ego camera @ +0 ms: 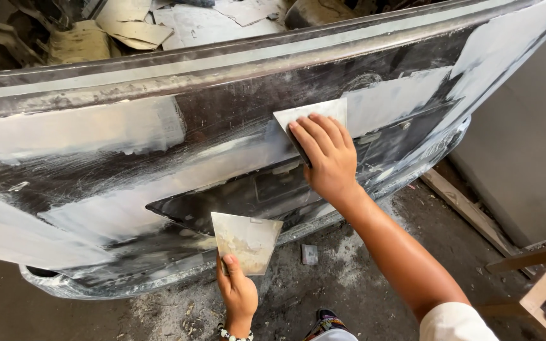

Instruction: The person uses a putty knife to apply white body filler to the front bumper of a car. They repeatedly scoop filler from a container on a wooden chair and spread it onto the car's surface to smooth out imperfections.

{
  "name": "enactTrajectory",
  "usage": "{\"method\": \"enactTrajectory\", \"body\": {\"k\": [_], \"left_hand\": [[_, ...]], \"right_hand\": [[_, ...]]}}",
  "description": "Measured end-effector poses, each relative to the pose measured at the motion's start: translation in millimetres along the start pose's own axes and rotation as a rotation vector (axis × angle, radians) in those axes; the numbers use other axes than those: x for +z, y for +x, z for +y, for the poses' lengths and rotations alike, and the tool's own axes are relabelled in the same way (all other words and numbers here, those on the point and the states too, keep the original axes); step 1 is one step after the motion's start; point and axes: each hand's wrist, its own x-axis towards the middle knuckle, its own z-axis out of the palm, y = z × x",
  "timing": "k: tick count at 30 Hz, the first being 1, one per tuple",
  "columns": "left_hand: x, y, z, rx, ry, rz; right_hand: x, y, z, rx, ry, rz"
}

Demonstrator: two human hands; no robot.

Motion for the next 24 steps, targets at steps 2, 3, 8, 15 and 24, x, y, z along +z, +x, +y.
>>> {"method": "enactTrajectory", "body": {"k": [2,3,8,15,24], "left_hand": [[-4,-1,-7,0.009,0.006,0.003],[-5,-2,-11,0.017,0.011,0.000],[-17,-8,-50,-0.071,0.044,0.020],[-6,4,-42,0.046,-0.003,-0.003],[6,7,-19,-0.044,-0.046,0.017]], "right_hand": [[2,7,-2,0.003,-0.006,-0.018],[3,10,-3,0.008,-0.016,-0.038],[13,-1,-4,0.028,0.010,-0.021],[41,-51,-7,0.040,-0.001,-0.070],[29,-86,-22,0.176,0.237,-0.254]]}}
